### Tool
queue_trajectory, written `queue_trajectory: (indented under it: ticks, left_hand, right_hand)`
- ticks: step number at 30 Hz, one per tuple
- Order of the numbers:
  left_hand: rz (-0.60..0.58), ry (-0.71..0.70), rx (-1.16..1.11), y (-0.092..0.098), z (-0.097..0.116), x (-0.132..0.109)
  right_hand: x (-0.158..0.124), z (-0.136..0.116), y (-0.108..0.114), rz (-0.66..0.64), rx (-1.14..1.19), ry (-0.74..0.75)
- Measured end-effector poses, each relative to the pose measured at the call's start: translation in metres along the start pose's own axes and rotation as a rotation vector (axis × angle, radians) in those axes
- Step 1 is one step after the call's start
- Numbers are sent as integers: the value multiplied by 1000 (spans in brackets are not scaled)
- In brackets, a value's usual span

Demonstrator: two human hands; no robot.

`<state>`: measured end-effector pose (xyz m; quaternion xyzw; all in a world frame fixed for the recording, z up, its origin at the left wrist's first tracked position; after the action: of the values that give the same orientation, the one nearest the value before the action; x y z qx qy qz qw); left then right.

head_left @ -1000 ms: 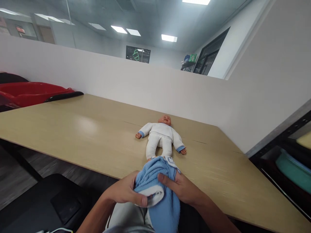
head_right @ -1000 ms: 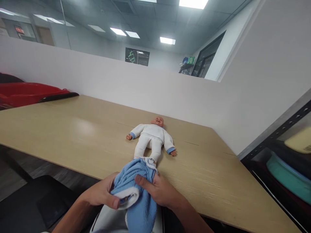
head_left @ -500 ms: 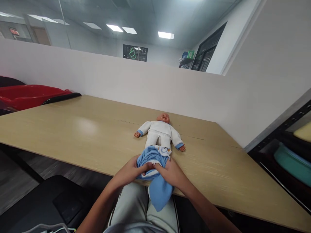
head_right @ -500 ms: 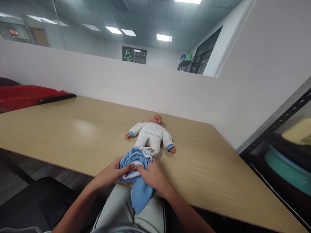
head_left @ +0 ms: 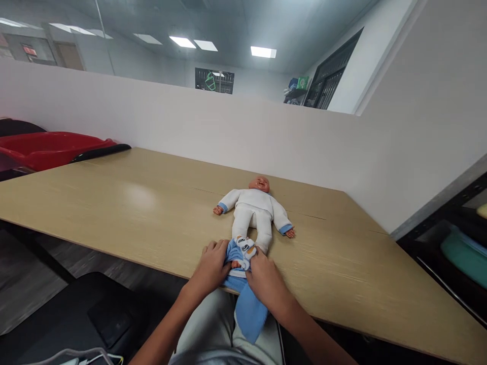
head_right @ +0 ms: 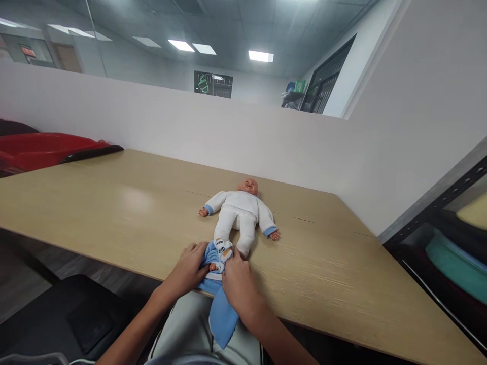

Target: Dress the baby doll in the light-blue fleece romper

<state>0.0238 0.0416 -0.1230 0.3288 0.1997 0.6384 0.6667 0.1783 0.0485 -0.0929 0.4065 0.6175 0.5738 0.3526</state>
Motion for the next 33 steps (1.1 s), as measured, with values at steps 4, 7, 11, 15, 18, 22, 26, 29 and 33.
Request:
queue_trajectory:
  ticks: [4, 7, 11, 15, 18, 22, 26, 29, 33]
  left_hand:
    - [-18, -106, -345, 0, -11, 6]
    - [-58, -208, -568, 10, -9, 8]
    - [-182, -262, -630, 21, -3, 14]
    - [-214, -297, -588, 29, -2, 23]
    - [-186, -291, -563, 32, -5, 31]
    - [-155, -272, -526, 33, -10, 38]
    - [-147, -247, -481, 37, -13, 45]
    - [-176, -306, -485, 44, -7, 52]
    - [-283, -330, -596, 51, 1, 61]
  right_hand:
    - [2, 2, -1, -49, -11, 30]
    - [6, 7, 5, 8, 121, 95]
    - [10, 15, 18, 74, 208, 135]
    - [17, 17, 33, 111, 323, 225]
    - [21, 16, 35, 92, 414, 308]
    - [25, 21, 33, 142, 490, 346]
    - [34, 35, 35, 145, 557, 367]
    - [47, 50, 36, 108, 589, 383]
    - [68, 74, 29, 26, 599, 258]
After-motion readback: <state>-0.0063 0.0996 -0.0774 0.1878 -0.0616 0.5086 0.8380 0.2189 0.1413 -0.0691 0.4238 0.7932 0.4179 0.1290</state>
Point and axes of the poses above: each hand's wrist, its own x-axis towards the middle knuckle, its own y-axis out of the back of the hand, z = x × y, the point moved 5 cm from there along x, towards the middle knuckle, and after that the axes turned 9 degrees about -x, right-handed, at the moved point
